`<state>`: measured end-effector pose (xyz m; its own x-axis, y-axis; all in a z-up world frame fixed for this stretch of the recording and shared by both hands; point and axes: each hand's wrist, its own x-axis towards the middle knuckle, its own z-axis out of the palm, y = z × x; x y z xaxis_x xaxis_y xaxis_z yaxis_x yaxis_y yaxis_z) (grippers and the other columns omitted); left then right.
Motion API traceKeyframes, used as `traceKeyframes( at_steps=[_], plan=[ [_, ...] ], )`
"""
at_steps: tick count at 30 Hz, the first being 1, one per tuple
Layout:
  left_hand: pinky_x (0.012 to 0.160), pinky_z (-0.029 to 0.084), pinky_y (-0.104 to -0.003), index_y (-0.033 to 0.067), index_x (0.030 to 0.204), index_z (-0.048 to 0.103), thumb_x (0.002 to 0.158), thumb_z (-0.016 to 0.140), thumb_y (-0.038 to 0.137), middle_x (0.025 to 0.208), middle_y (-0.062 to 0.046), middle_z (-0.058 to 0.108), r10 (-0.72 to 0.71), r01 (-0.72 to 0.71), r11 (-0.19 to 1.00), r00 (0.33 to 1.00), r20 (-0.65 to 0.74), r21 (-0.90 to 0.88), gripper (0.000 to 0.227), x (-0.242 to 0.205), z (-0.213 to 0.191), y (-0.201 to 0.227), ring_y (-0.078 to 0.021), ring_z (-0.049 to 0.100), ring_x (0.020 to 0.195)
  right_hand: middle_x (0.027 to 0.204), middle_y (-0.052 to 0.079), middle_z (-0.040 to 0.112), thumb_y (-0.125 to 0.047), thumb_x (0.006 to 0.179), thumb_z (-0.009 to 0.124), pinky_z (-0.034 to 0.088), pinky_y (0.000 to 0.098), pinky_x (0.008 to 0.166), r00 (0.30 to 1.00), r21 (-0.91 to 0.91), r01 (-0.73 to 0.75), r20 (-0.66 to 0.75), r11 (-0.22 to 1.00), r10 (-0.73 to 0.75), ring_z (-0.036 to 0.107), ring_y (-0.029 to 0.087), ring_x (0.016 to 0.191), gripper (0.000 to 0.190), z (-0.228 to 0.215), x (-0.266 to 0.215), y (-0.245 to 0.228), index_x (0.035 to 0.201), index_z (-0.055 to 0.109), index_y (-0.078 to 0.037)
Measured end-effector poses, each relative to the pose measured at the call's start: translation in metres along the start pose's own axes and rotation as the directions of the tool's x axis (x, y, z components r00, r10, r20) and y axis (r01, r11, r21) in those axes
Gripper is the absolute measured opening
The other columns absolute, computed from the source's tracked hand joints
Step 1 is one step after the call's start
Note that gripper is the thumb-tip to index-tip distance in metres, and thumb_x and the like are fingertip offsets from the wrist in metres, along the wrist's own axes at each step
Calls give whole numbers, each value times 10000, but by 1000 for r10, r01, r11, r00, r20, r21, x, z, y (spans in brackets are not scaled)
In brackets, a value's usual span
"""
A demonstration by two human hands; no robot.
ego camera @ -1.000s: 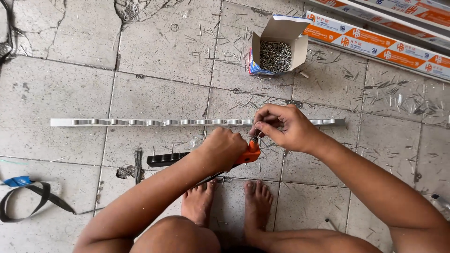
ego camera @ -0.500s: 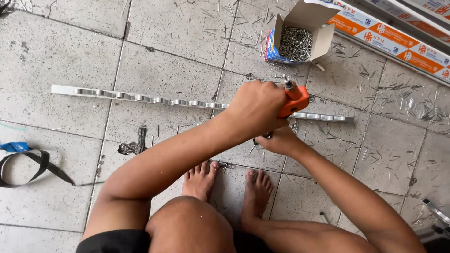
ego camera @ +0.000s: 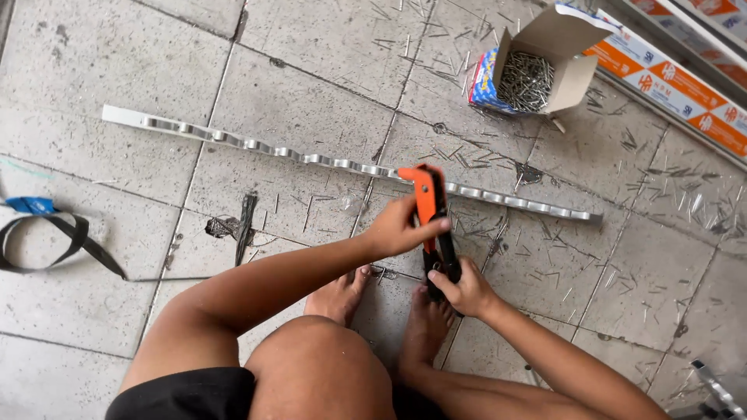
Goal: The person sits on a tiled floor and uses a nail gun to attach nails to a long, wavy metal strip. They repeatedly pick up nails from a nearby box and drive them into the metal piece.
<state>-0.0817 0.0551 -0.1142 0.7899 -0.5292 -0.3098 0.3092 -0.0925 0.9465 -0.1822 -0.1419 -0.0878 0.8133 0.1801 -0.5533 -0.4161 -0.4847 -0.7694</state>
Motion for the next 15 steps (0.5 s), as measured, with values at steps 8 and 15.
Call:
traceKeyframes(
  at_steps=[8,15],
  plan=[
    [724,567,-497,163,1090,566,895,620,562,804,-59,735,45,-84,860,995,89,504,447,-20,-33,-89,-353,726,807,444,135,538,-357,840,720,398,358,464,990,-253,-137,-12,958,138,541,259,465,441,-2,18,17,567,563,-49],
    [600,579,-490,171,1428,421,857,655,355,876,-88,723,306,-73,528,946,-109,846,644,-27,-62,-83,-344,728,667,455,117,583,-381,865,670,430,336,464,992,-286,-121,-18,950,122,584,244,463,402,-5,21,22,603,611,-82]
  ],
)
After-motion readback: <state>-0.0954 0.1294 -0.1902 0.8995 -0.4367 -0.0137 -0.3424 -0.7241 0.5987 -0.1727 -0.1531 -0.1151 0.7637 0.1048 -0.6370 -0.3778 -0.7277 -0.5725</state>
